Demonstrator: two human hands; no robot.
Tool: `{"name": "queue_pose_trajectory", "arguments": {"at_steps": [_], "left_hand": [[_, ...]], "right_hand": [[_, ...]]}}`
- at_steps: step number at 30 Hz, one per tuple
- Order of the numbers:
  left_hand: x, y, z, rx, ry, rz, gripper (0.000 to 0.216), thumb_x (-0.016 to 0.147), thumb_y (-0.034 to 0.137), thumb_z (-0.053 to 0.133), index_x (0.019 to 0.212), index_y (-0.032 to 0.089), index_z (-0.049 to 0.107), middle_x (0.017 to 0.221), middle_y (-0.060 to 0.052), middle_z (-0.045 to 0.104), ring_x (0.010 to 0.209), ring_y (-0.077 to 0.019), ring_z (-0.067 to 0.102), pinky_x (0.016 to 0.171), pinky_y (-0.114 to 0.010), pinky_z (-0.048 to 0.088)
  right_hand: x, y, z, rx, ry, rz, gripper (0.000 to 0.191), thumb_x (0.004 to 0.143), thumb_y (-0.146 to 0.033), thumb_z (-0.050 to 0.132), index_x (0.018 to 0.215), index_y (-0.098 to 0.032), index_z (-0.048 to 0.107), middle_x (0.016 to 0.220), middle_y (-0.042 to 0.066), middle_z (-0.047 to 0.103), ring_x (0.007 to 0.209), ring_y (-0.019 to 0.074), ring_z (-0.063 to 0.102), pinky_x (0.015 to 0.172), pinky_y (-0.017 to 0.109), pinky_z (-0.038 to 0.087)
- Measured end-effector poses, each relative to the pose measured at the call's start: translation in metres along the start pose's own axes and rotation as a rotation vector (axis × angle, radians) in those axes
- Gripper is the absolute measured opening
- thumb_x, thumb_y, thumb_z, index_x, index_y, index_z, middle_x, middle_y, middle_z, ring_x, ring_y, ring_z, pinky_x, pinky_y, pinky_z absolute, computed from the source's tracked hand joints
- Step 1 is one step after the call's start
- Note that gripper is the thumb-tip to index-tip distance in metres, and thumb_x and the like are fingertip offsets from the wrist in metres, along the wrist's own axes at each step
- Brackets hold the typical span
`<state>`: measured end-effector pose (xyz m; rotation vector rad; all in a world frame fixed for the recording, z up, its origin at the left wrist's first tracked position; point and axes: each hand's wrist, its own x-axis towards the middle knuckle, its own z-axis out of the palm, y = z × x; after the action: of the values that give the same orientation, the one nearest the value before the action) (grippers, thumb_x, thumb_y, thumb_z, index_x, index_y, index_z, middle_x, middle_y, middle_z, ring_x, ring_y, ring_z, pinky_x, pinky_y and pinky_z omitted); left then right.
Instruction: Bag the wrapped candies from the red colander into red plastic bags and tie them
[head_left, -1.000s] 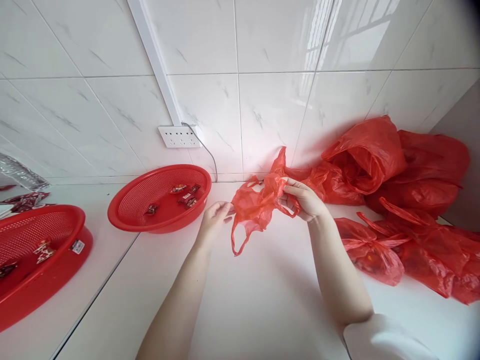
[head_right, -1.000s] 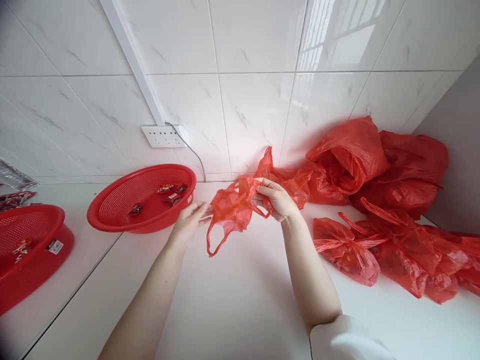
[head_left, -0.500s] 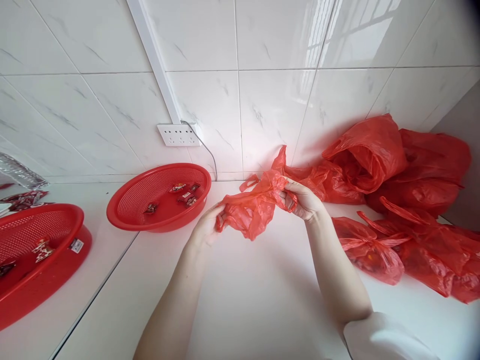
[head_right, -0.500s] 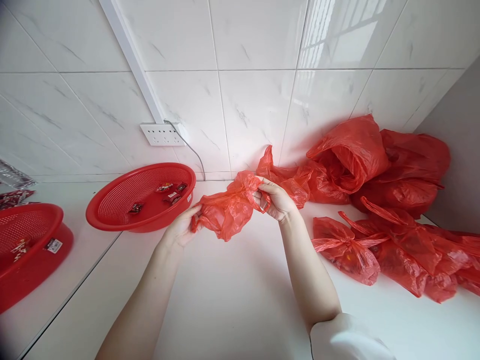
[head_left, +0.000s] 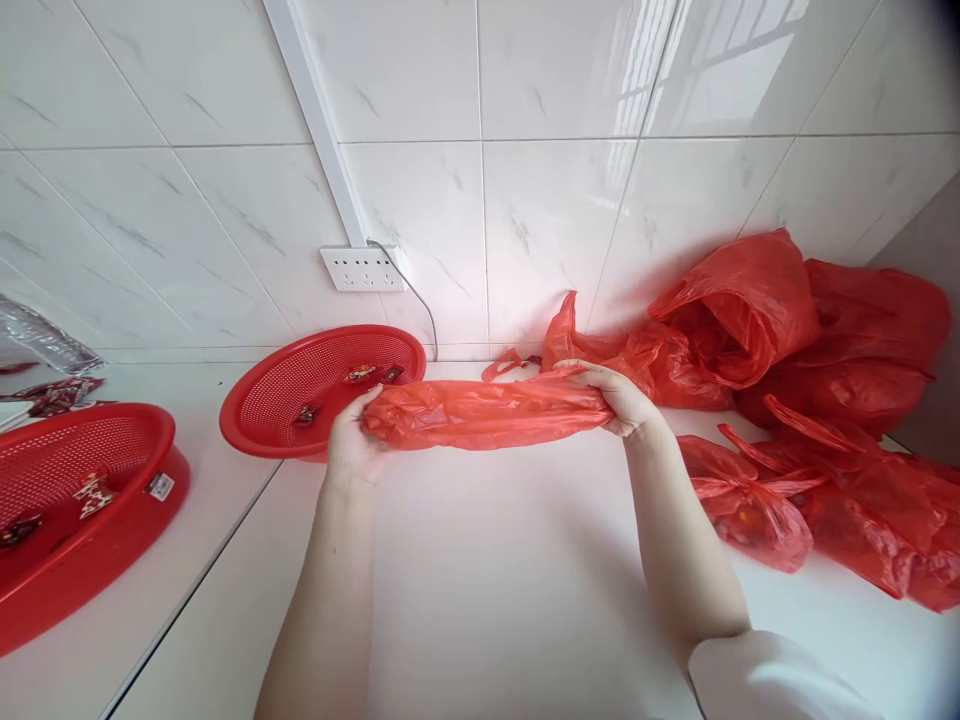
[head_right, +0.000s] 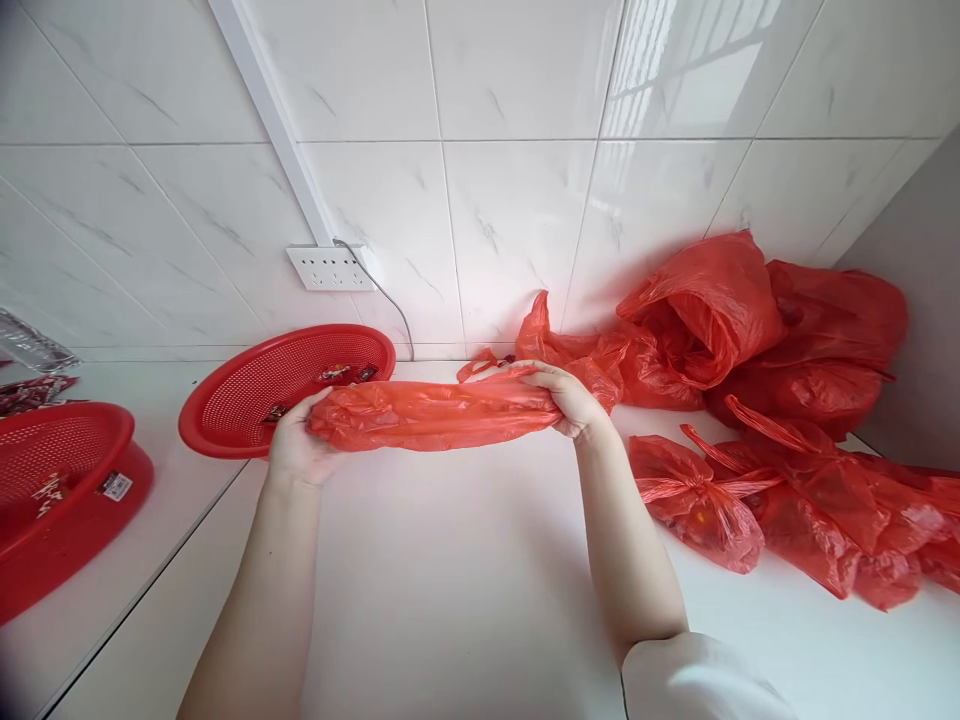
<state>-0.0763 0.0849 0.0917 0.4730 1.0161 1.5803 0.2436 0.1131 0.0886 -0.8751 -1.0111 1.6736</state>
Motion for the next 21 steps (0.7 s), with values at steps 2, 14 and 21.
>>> {"name": "queue_pose_trajectory", "arguments": {"at_steps": [2,14,21], "left_hand": [[0.002,0.007,-0.007,0.116,-0.028,0.021,0.008,0.071,0.023,0.065,0.077,0.019,0.064,0.081,-0.003,0.067,0.076,-0.0185,0.065,0.065,-0.030,0.054],[-0.077,-0.037,0.042,1.407,-0.559,0.705,0.028,0.090,0.034,0.047,0.064,0.024,0.055,0.065,-0.004,0.057,0.067,-0.0214,0.054,0.069,-0.032,0.041],[-0.032,-0.083,0.021,1.598,-0.318,0.206,0.035,0.072,0.031,0.063,0.045,0.023,0.042,0.049,-0.007,0.053,0.075,-0.0328,0.062,0.088,-0.049,0.038]], "right_hand": [[-0.004,-0.003,-0.001,-0.048,-0.084,0.024,0.032,0.073,-0.021,0.066,0.104,-0.018,0.066,0.086,0.002,0.070,0.064,0.0132,0.062,0.053,0.022,0.047],[-0.011,0.009,0.041,-0.010,-0.306,-0.038,0.038,0.078,-0.022,0.058,0.116,-0.025,0.059,0.091,-0.002,0.066,0.061,0.0095,0.059,0.055,0.020,0.046],[-0.009,0.007,0.041,0.010,-0.181,-0.022,0.019,0.076,-0.025,0.059,0.095,-0.021,0.062,0.068,-0.003,0.058,0.052,0.0098,0.051,0.049,0.021,0.040]]}}
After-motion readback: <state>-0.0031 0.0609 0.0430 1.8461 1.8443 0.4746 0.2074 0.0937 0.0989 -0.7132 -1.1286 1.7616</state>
